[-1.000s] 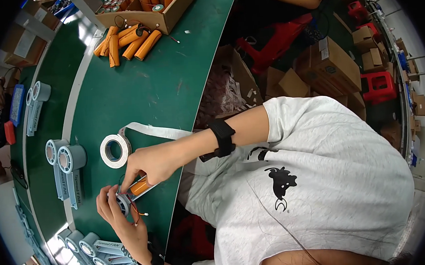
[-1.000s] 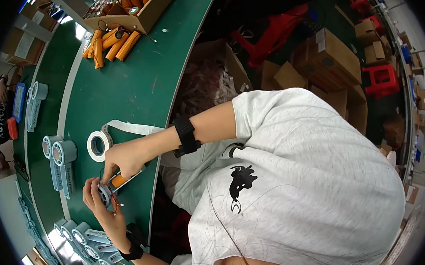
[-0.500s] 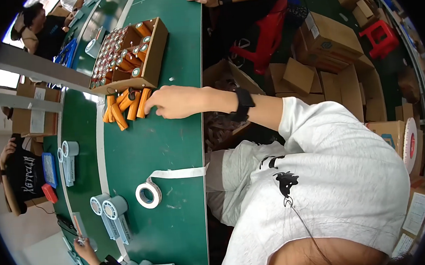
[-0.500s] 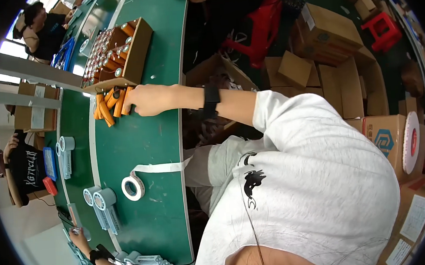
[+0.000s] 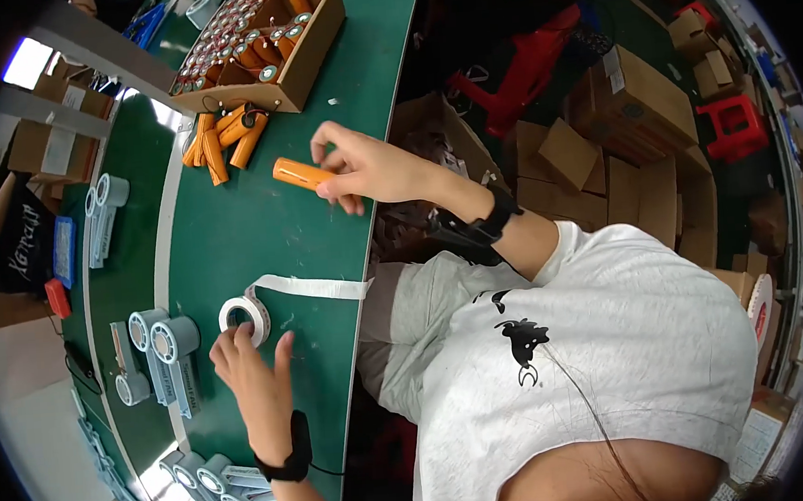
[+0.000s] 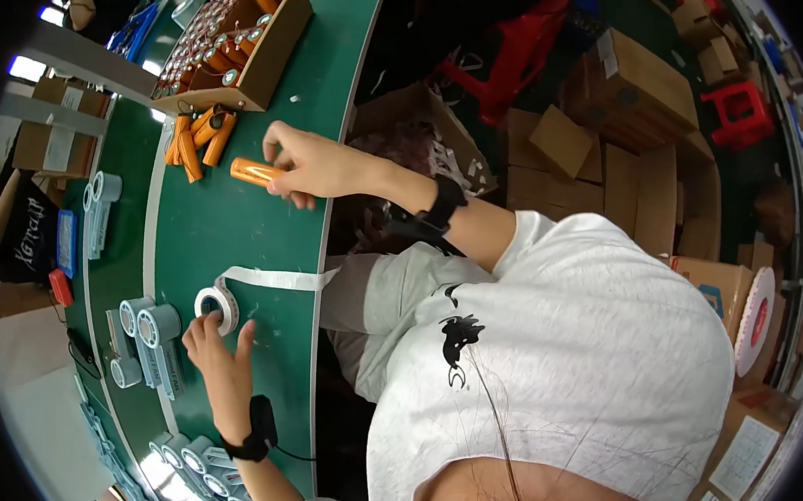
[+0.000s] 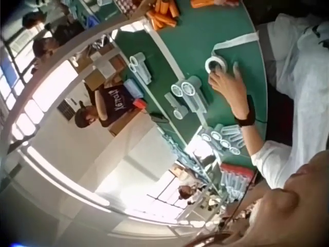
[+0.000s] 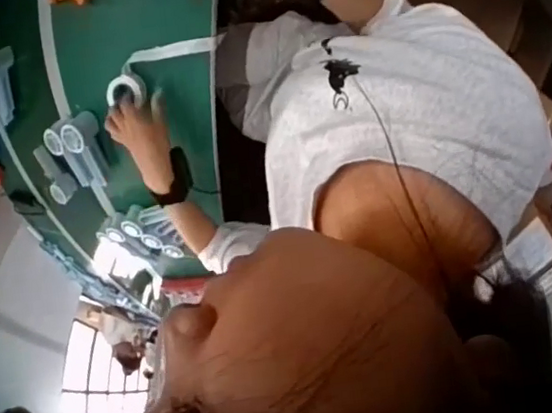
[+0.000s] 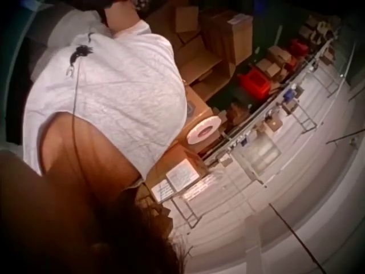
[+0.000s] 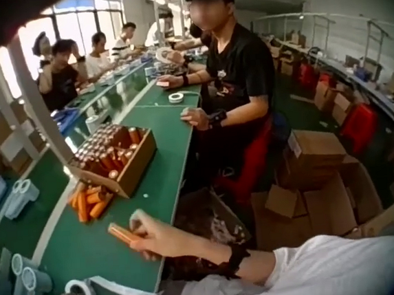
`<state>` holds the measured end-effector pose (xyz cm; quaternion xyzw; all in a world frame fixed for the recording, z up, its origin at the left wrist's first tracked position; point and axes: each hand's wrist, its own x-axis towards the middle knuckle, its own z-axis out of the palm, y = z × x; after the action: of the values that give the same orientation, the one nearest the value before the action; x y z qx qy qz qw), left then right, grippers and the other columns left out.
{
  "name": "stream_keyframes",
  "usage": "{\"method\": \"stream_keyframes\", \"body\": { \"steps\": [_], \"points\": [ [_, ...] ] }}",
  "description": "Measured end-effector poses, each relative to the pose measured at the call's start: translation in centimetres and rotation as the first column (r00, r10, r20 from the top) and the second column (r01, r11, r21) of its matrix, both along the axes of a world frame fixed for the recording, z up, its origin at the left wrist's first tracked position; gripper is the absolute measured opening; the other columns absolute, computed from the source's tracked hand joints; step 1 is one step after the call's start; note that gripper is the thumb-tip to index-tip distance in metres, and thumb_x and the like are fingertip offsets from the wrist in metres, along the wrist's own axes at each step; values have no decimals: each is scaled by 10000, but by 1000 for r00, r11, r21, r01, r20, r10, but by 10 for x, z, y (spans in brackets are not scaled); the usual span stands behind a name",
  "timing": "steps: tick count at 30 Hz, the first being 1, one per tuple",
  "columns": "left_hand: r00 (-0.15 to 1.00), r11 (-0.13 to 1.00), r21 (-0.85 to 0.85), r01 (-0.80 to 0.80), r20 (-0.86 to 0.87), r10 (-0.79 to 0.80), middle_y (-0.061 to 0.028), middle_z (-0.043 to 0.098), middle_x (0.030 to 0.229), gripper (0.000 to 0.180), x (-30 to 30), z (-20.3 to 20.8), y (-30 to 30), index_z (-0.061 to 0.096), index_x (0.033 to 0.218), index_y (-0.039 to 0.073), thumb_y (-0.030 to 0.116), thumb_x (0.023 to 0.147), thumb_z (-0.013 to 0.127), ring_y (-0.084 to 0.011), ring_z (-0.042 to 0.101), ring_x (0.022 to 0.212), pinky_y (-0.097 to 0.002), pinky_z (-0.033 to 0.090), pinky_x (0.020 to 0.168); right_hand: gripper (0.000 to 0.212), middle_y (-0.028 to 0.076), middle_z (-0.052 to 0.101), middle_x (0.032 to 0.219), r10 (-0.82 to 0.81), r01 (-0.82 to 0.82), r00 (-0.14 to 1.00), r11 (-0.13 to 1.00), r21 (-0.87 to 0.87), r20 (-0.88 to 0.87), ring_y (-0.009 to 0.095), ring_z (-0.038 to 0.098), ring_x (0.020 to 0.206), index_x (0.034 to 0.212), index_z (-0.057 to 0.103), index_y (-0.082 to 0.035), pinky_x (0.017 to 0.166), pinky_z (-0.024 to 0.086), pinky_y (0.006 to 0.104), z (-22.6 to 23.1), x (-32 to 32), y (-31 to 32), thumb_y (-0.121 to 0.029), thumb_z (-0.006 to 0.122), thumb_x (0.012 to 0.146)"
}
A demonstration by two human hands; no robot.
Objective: The person applies adhesive tape to batteries and inserts them into fan housings by hand, repeating the process for several units.
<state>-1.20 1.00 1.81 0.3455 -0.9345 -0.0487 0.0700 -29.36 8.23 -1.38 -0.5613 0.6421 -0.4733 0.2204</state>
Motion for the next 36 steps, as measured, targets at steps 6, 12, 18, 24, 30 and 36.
{"method": "stream_keyframes", "body": {
  "steps": [6, 12, 18, 24, 30, 36],
  "points": [
    [980, 984, -147, 103, -152, -125, -186, 510, 998, 328, -14, 2, 7, 454, 1040, -19, 118, 786, 610, -308, 456, 889, -406, 324, 860, 302, 66, 534, 738, 322, -448, 101, 860, -246, 941, 120, 501, 580, 1009, 424, -1, 523, 400, 250, 3, 63, 22, -56, 610, 777],
    [929, 982, 0, -191, -324, 180, -173, 525, 1041, 340, 14, 15, 38, 421, 1107, -25, 188, 857, 509, -275, 480, 939, -376, 318, 892, 250, -33, 458, 564, 401, -439, 659, 892, -108, 636, 52, 390, 489, 931, 543, -6, 456, 309, 233, 3, 98, 10, -111, 677, 748],
    [56, 900, 378, -218, -916, 398, -151, 539, 1075, 426, 54, 25, 49, 370, 1208, -45, 278, 935, 320, -239, 461, 1083, -346, 300, 937, 235, -2, 498, 595, 516, -535, 653, 832, -145, 555, 77, 412, 449, 825, 556, 13, 440, 338, 240, -6, 112, 16, -194, 659, 783],
    [636, 922, 228, -312, -671, 381, -153, 566, 1057, 382, 35, 3, 87, 399, 1213, -55, 206, 952, 299, -269, 395, 1189, -350, 279, 936, 204, -8, 492, 652, 461, -587, 310, 780, -214, 831, 75, 445, 569, 945, 572, -11, 520, 359, 241, 7, 104, 21, -199, 560, 868],
    [841, 974, -26, -227, -510, 183, -121, 576, 1027, 327, 17, -11, 96, 438, 1171, -53, 155, 930, 362, -271, 403, 1159, -353, 227, 907, 217, 44, 517, 727, 505, -484, 531, 840, -245, 681, 126, 532, 699, 941, 552, 18, 587, 408, 263, 20, 115, 14, -180, 565, 853],
    [915, 957, -175, -233, -373, 154, -123, 564, 1023, 306, 24, -24, 92, 456, 1146, -57, 124, 907, 392, -269, 451, 1040, -350, 244, 840, 243, 123, 529, 860, 464, -429, 886, 832, -352, 18, 204, 551, 756, 933, 536, 58, 635, 430, 293, 30, 136, 22, -143, 594, 809]
  ]
}}
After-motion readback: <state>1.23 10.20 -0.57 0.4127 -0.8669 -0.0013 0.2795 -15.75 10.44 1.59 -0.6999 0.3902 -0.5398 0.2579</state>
